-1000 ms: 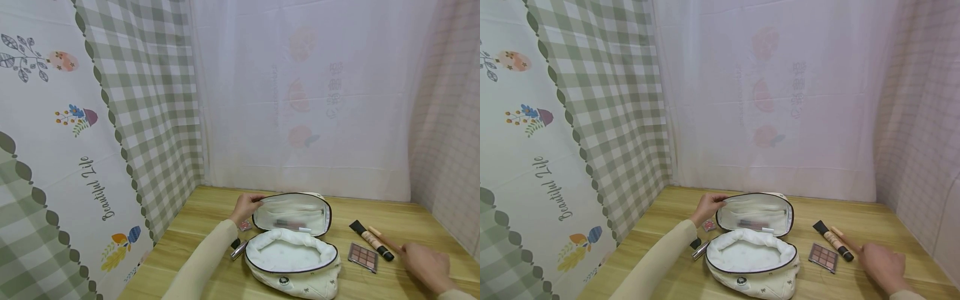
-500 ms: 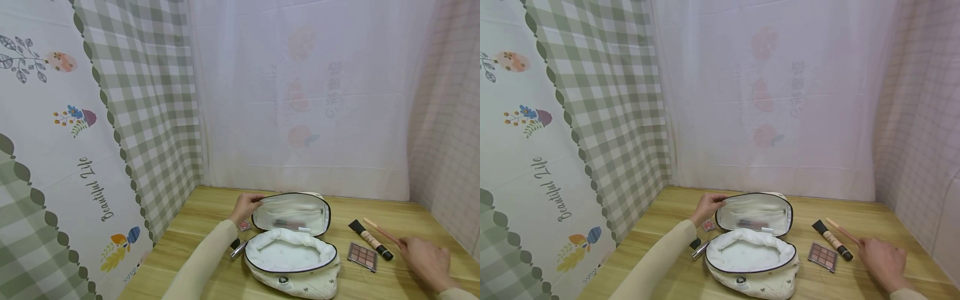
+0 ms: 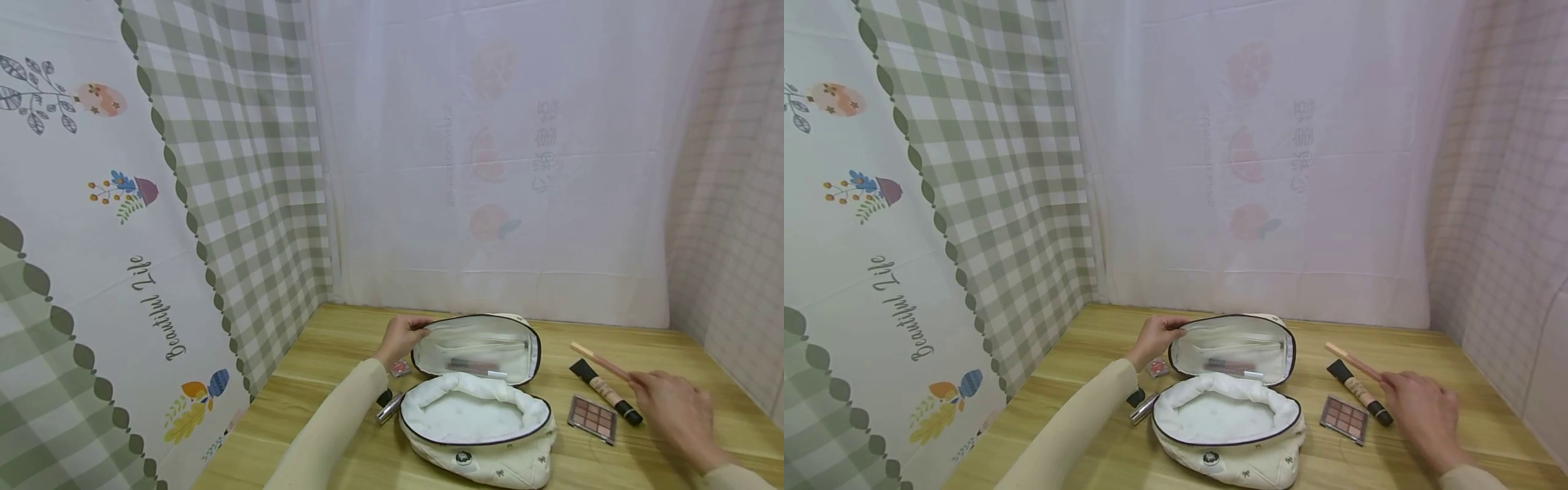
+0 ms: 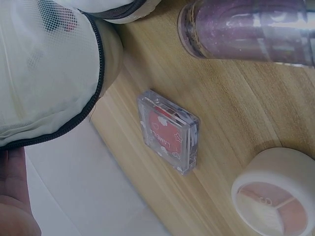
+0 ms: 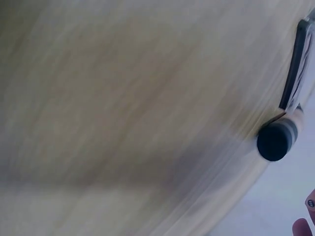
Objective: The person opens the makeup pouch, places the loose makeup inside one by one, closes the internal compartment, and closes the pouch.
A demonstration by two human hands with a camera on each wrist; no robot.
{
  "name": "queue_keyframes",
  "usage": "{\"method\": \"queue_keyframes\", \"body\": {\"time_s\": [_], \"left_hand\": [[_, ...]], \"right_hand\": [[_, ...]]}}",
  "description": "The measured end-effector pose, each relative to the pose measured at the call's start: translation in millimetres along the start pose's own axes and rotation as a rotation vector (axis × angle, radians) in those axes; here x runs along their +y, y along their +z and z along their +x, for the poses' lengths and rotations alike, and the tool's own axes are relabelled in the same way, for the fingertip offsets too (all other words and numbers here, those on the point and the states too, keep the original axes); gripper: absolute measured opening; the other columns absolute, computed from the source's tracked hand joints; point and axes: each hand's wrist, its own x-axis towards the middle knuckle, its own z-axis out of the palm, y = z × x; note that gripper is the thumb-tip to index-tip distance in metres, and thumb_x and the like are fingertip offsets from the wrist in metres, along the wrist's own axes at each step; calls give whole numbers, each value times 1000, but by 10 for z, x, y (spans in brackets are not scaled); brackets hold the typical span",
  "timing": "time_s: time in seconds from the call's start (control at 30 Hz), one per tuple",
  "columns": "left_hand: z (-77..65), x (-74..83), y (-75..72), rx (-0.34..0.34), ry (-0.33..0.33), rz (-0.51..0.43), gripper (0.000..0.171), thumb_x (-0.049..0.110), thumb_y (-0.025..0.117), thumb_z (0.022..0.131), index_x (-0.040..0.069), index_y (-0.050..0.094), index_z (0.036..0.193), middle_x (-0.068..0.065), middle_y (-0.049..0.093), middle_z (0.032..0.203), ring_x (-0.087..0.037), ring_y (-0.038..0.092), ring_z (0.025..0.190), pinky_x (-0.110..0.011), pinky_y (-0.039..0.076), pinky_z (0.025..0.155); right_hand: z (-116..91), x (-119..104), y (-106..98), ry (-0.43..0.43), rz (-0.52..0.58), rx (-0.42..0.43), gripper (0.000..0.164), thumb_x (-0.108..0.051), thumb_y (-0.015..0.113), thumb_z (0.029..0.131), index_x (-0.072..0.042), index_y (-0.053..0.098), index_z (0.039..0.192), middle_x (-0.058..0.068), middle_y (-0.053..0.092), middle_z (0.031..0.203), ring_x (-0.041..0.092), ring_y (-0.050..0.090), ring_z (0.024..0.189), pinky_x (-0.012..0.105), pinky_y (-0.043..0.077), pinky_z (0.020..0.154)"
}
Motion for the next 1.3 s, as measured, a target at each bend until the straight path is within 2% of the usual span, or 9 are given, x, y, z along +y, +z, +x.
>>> {"method": "queue_keyframes", "body": {"time_s": [0.3, 0.7, 0.93, 1.3], "left_hand": [[1, -8, 0, 5, 24, 8, 21, 5, 70, 92, 9, 76, 111, -4, 74, 107, -15, 69, 98, -24, 55, 79], [3, -17, 11, 2, 1, 5, 21, 5, 69, 93, 10, 76, 112, -3, 74, 108, -15, 68, 98, -23, 55, 79], [5, -19, 11, 9, 8, 2, 20, 5, 69, 92, 10, 77, 111, -3, 74, 106, -14, 69, 96, -24, 55, 78], [16, -33, 17, 13, 30, -3, 21, 4, 70, 92, 8, 76, 111, -5, 74, 106, -17, 69, 98, -23, 55, 78]], "right_hand": [[40, -215, 19, -70, 10, 42, 17, -8, 74, 83, -3, 74, 99, 25, 68, 98, 46, 60, 82, 61, 33, 71], [132, -454, 138, -203, 48, 188, 21, -5, 79, 75, -5, 76, 96, 18, 71, 94, 43, 62, 82, 61, 36, 73], [181, -605, 171, -226, 65, 206, 22, -6, 80, 74, -5, 76, 96, 16, 71, 92, 42, 62, 86, 60, 37, 73], [269, -783, 218, -270, 92, 243, 25, -6, 83, 71, -5, 77, 95, 11, 71, 88, 39, 63, 82, 57, 37, 72]]}}
